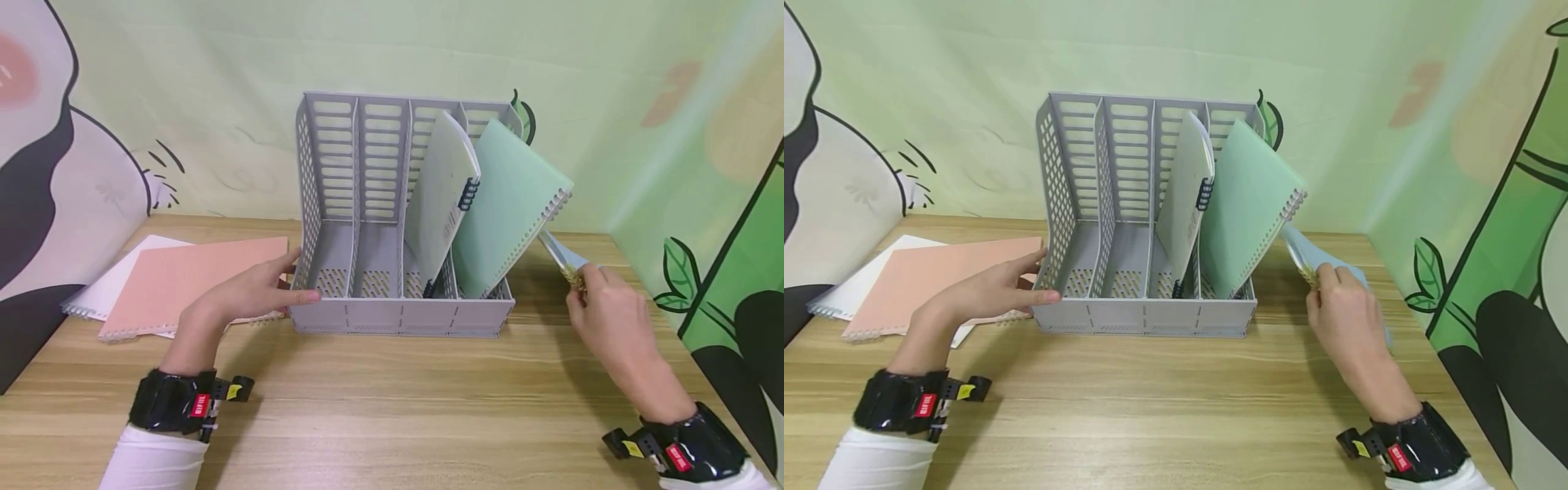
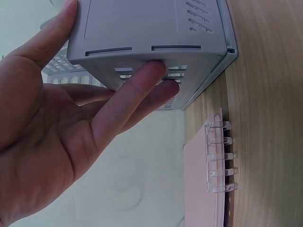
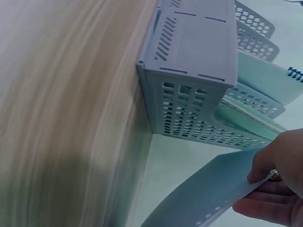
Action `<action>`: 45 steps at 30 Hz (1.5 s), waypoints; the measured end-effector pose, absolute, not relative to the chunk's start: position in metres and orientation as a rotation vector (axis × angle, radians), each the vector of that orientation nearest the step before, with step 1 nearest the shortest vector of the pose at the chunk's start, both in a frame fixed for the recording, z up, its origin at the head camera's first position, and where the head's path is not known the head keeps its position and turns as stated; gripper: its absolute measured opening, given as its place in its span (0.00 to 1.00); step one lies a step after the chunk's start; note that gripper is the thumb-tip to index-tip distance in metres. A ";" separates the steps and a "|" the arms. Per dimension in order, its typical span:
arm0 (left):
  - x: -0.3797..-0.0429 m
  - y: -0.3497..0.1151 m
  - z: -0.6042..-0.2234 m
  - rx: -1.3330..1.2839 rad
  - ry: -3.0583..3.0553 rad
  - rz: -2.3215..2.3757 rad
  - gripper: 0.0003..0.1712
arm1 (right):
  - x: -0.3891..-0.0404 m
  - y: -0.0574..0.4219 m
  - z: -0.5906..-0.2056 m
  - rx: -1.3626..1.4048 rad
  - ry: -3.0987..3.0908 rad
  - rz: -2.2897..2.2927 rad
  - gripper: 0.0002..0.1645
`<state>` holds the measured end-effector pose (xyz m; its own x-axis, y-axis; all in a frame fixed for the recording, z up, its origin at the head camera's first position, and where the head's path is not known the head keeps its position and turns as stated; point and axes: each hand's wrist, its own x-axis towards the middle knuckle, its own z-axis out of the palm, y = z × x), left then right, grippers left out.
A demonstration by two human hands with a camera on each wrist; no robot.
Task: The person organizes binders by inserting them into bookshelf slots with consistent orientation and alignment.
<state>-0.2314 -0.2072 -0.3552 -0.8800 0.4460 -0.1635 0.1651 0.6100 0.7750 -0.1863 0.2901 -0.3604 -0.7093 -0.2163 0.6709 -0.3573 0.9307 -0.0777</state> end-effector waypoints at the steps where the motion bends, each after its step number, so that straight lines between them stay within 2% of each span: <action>1: -0.231 -0.207 -0.355 0.492 2.494 1.158 0.61 | -0.186 0.290 -0.359 0.400 -2.374 0.272 0.13; 22: -0.232 -0.207 -0.355 0.486 2.497 1.150 0.61 | -0.182 0.278 -0.336 0.313 -2.269 0.410 0.09; 34: -0.232 -0.208 -0.357 0.491 2.503 1.146 0.61 | -0.180 0.276 -0.321 0.238 -2.223 0.508 0.13; 45: -0.233 -0.209 -0.358 0.482 2.473 1.191 0.62 | -0.176 0.281 -0.314 0.051 -2.133 0.633 0.15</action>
